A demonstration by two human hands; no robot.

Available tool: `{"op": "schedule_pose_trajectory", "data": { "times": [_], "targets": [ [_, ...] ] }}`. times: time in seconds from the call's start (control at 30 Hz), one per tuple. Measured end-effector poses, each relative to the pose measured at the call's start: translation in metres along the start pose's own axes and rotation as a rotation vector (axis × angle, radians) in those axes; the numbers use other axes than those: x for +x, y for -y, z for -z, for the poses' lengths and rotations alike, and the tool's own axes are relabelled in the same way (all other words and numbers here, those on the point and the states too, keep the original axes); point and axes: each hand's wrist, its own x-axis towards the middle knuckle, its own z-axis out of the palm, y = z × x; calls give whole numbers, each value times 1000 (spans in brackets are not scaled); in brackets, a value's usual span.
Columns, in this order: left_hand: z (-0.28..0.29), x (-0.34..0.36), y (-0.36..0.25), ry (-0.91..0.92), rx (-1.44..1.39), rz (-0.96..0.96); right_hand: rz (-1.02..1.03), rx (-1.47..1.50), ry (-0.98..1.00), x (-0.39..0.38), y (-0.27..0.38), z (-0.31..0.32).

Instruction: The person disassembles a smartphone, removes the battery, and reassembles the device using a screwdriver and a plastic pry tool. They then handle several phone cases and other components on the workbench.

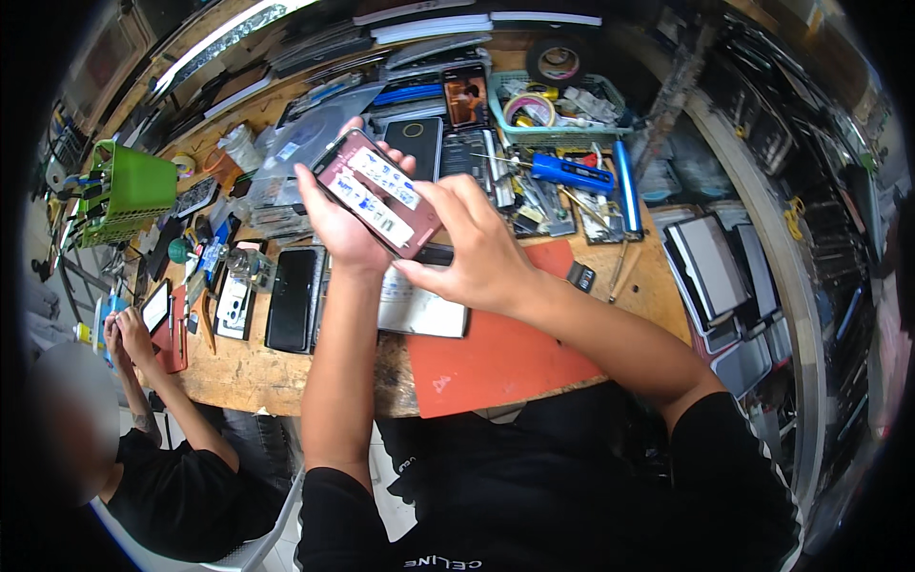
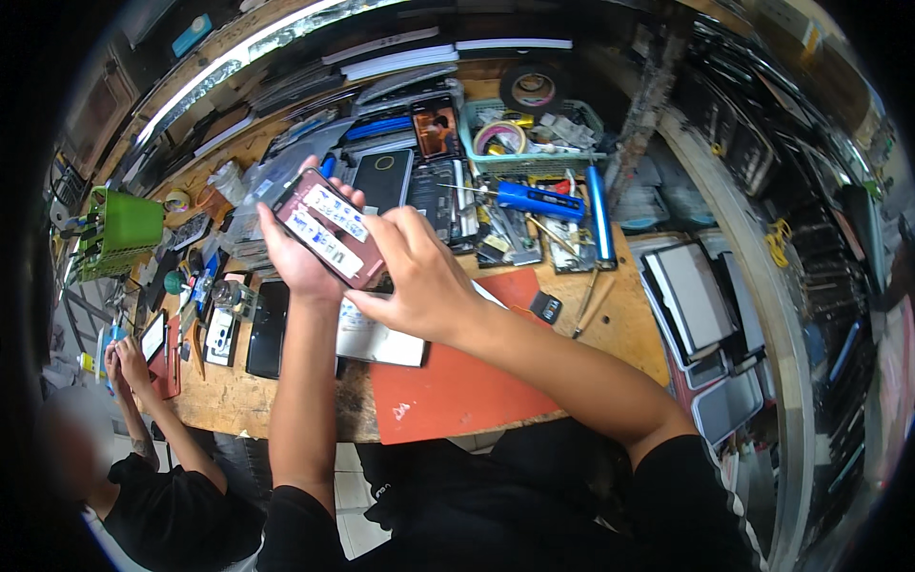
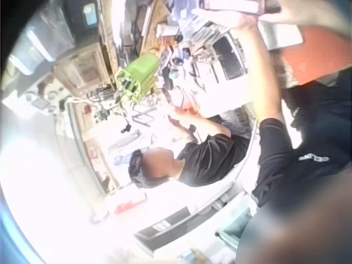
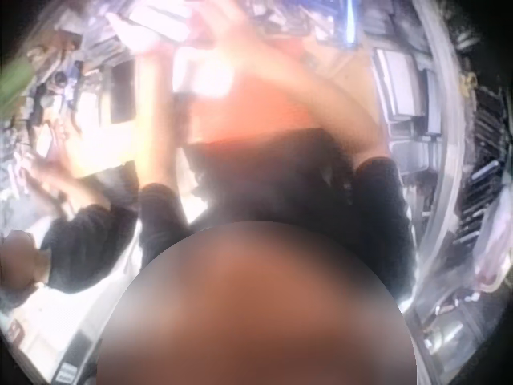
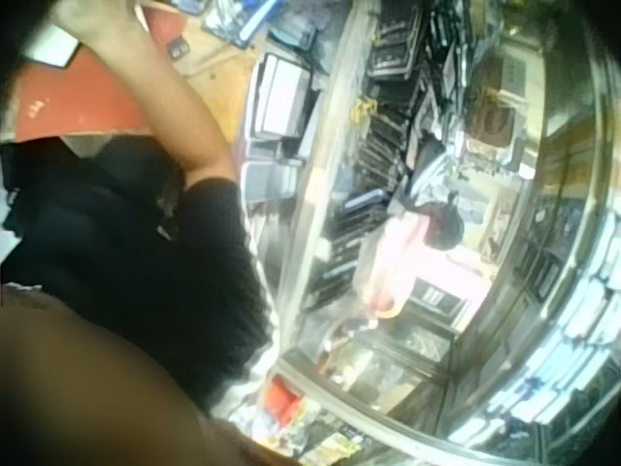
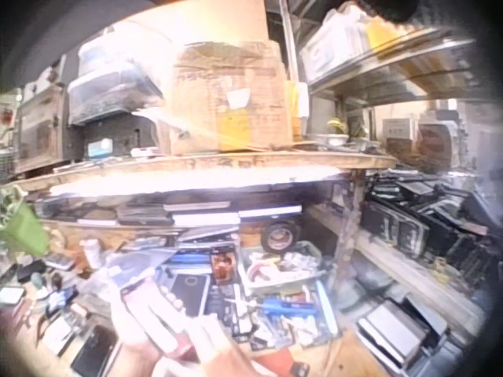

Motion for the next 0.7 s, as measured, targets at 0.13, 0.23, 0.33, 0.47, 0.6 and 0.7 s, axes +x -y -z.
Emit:
{"op": "schedule_pose_trajectory", "data": {
  "times": [0.13, 0.23, 0.33, 0.47, 0.6, 0.7],
  "targets": [
    [22, -16, 20, 70, 17, 5, 79, -134, -12, -23, -12, -5],
    [27, -27, 32, 38, 47, 58, -12, -111, 60, -40, -14, -2],
    [24, -29, 37, 31, 38, 80, -62, -87, 73, -45, -13, 1],
    [21, -28, 34, 18, 0, 81, -78, -99, 67, -45, -4, 5],
    [18, -32, 33, -12, -44, 101, -57, -94, 51, -42, 1, 7],
    [15, -34, 33, -1, -117, 96, -25, -114, 34, -41, 1, 8]
  ]
}}
